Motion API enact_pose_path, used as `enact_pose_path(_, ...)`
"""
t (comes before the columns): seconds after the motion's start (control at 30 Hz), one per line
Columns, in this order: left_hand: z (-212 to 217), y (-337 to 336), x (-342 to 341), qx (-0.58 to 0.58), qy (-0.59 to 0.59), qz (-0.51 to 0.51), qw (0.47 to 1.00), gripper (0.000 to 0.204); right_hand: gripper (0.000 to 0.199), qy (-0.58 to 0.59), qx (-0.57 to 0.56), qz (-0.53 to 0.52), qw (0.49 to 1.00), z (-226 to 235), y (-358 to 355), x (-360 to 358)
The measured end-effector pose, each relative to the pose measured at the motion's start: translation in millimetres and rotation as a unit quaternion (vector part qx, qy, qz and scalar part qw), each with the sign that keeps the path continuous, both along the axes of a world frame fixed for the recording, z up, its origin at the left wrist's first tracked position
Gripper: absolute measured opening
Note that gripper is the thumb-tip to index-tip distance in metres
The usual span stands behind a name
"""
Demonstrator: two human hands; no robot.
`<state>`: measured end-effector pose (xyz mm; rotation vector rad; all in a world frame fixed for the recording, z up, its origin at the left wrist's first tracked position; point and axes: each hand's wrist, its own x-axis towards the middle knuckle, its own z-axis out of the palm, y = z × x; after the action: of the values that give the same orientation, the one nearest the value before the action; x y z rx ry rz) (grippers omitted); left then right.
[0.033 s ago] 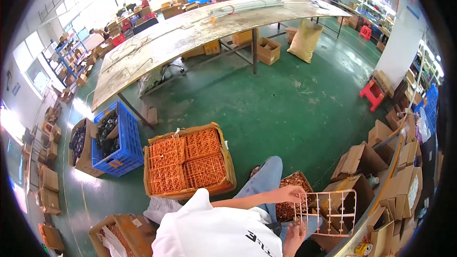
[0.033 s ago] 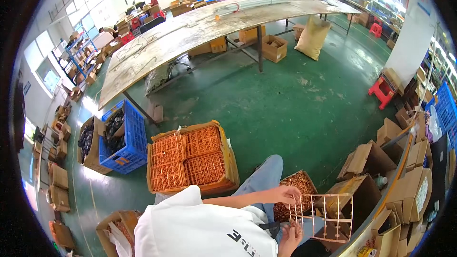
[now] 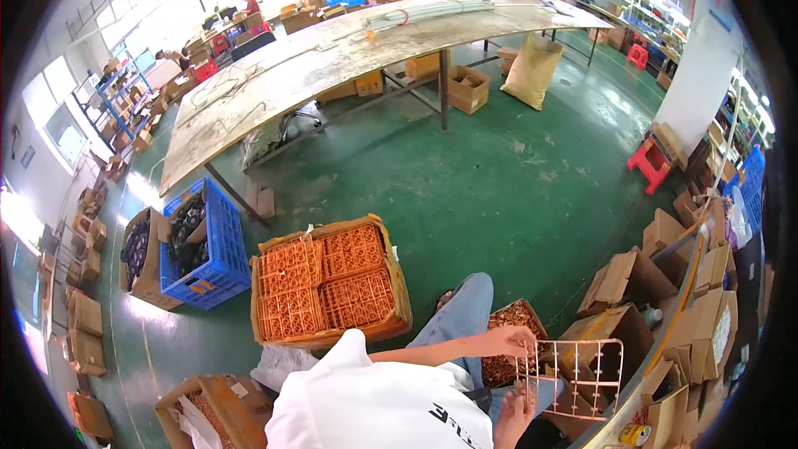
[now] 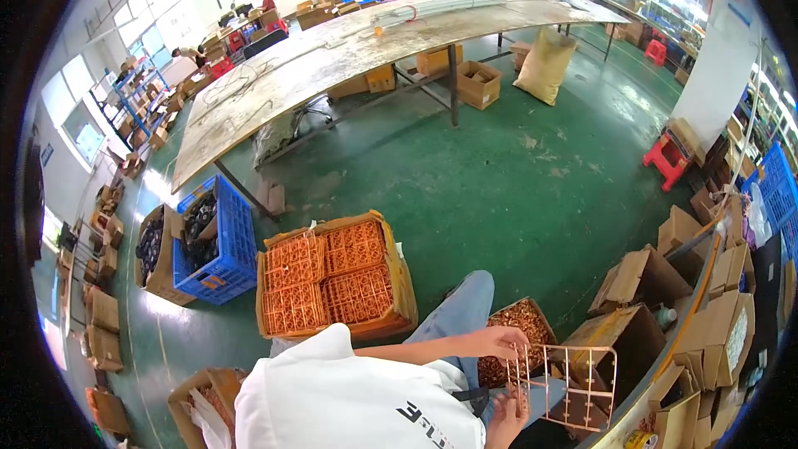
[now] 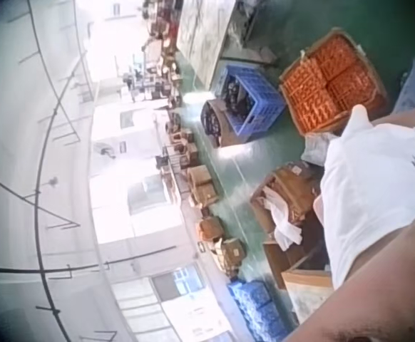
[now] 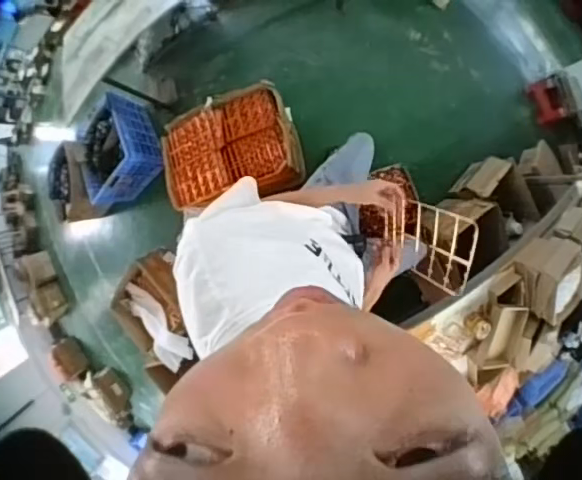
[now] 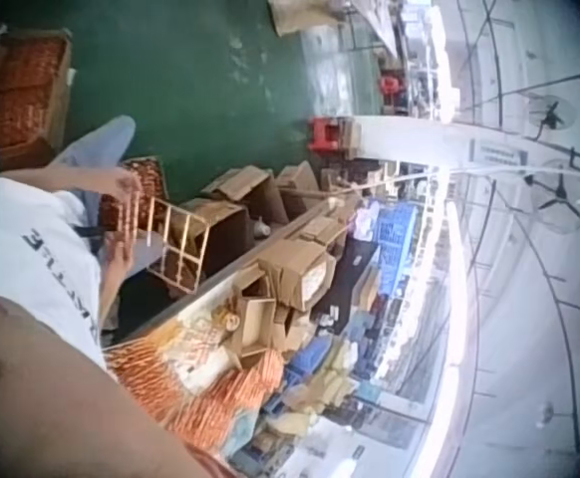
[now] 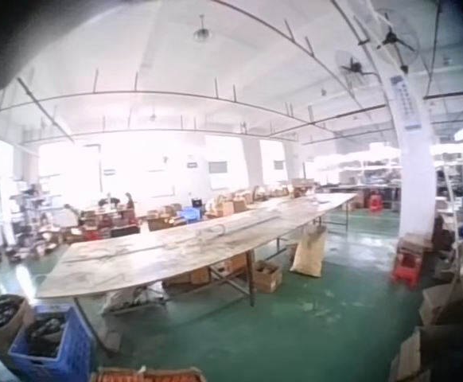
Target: The person handles orange plastic grids, removes small parts from a box and place them onto the grids, and then gathers the processed grids together.
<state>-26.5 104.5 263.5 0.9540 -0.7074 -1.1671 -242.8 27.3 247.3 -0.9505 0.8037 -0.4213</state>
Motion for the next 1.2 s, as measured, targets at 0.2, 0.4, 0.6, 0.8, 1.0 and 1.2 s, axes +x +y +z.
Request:
enact_pose_path(0.2, 13, -13, -14, -0.031, 0.011, -0.073, 0.997, 0.021, 0.033, -0.016, -0.017, -0.036, 0.999, 35, 8, -15)
enact_pose_path(0.4, 24, -28, -22, -0.017, 0.025, -0.074, 0.997, 0.017, 0.026, -0.023, -0.108, -0.068, 0.992, 74, 7, -24)
enact_pose_path(0.6, 22, -44, -34, -0.029, 0.011, -0.114, 0.993, 0.034, 0.033, -0.002, -0.197, -0.153, 0.968, 69, -2, -52)
enact_pose_path(0.8, 18, -36, -40, -0.028, 0.012, -0.102, 0.994, 0.034, 0.028, 0.02, -0.255, -0.093, 0.962, 85, -2, -67)
enact_pose_path(1.0, 12, -33, -41, -0.018, -0.028, -0.128, 0.991, 0.02, 0.025, -0.046, -0.227, -0.063, 0.971, 71, -10, -68)
enact_pose_path(1.2, 13, -27, -38, -0.05, -0.109, -0.128, 0.984, 0.018, 0.012, -0.03, -0.192, -0.051, 0.98, 83, -13, -54)
